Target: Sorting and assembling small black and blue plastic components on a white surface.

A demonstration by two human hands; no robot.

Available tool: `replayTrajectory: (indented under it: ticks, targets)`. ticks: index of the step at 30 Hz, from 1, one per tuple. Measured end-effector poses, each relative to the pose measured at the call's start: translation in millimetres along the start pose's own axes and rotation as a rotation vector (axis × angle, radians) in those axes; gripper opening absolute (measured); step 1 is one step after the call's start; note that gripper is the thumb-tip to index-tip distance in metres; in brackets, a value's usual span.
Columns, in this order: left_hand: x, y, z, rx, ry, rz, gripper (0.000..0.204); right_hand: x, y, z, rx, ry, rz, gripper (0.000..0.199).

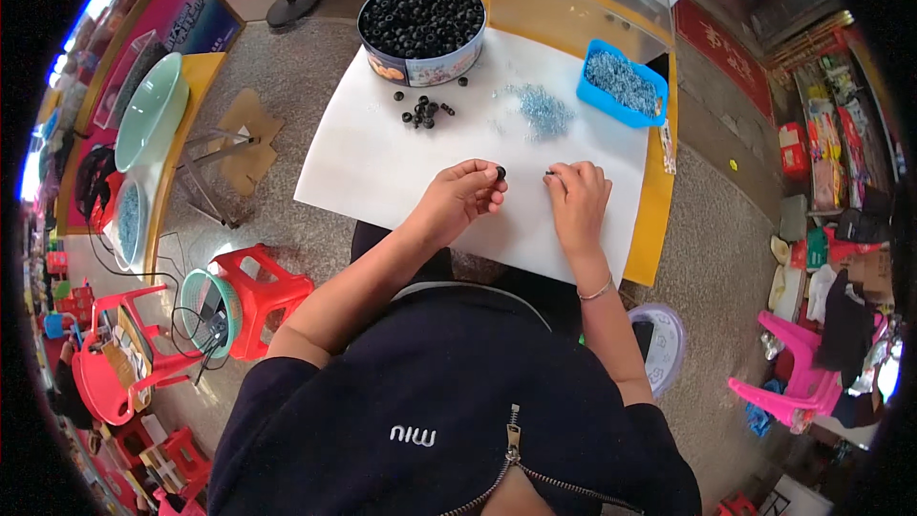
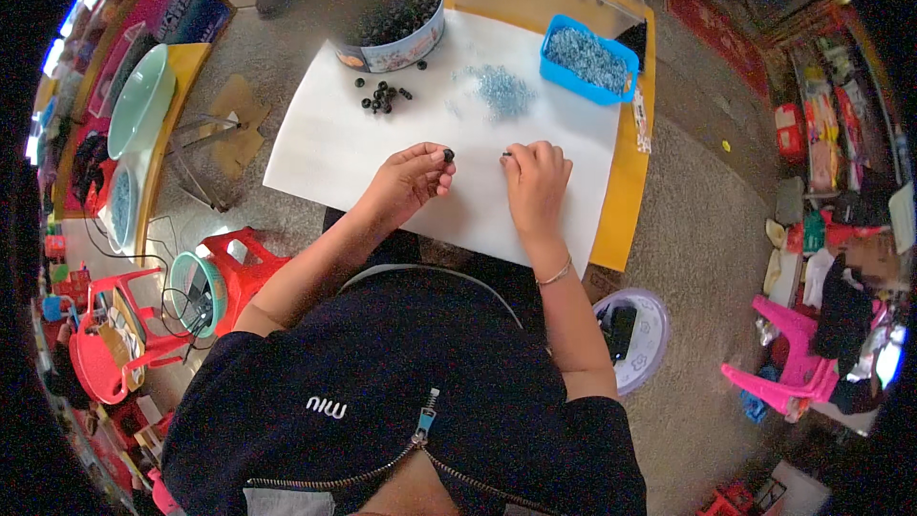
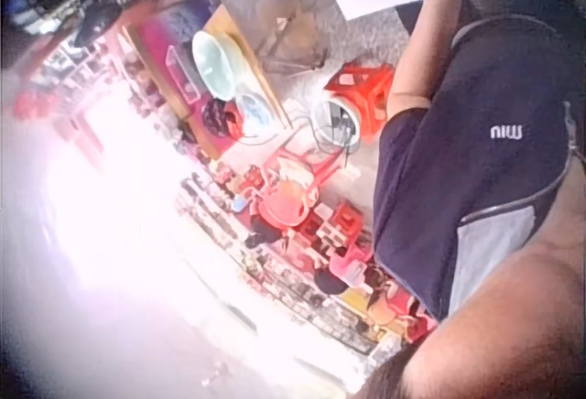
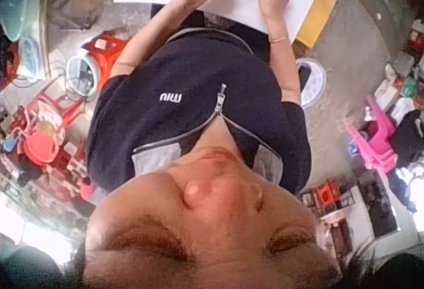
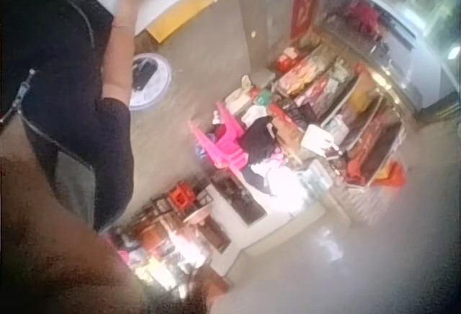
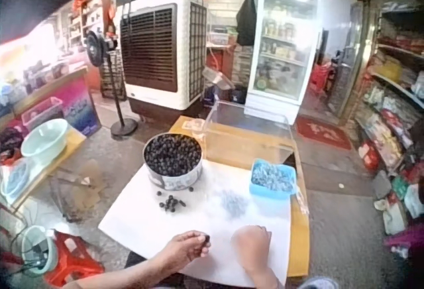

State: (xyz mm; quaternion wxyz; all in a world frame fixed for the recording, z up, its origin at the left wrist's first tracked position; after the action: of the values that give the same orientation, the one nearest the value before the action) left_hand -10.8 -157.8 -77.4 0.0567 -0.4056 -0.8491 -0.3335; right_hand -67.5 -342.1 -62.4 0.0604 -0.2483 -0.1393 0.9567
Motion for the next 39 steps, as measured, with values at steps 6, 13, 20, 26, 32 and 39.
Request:
replayTrajectory:
  ticks: [6,13,20,26,32,39]
  targets:
    - [22.4,-0.6,10.2,0.024,-0.042,0.026,0.013,12.0,12.6,-11.2,-0.035,0.008,-0.044,0.019]
    - [40.7,-0.7,14.1,0.036,-0.120,0.062,0.016,23.6,14.8,-6.6,-0.120,0.008,-0.130,0.021]
    - [45.2,-9.3,19.9,0.253,-0.296,0.102,0.014,31.9,-33.4,15.3,-0.269,0.027,-0.125,0.017]
    - [46.0,-7.1,24.0,0.186,-0.126,0.034,0.013,23.4,-40.8,9.3,-0.287,0.033,-0.106,0.011]
    - [41.5,-3.1,25.5,0.129,-0.111,-0.024,0.018,-20.9,-27.1,-20.9,-0.136,0.022,-0.020,0.009]
    - [36.8,3.2,29.8,0.130,-0.141,-0.017,0.022,-54.2,-45.3,-56.4,0.154,-0.010,0.105,0.008]
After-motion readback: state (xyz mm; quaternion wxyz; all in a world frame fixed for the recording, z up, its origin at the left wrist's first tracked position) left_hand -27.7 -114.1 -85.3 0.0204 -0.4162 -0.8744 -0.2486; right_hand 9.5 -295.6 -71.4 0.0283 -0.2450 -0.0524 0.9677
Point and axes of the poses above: each hand's wrist, its own x-axis away from the middle knuckle, its own z-axis out of the back of the hand, y = z × x, the point moved 3 cm from there along -x, towards the middle knuckle, and after that the axes turned 8 degrees about x, right-handed, at the moved point
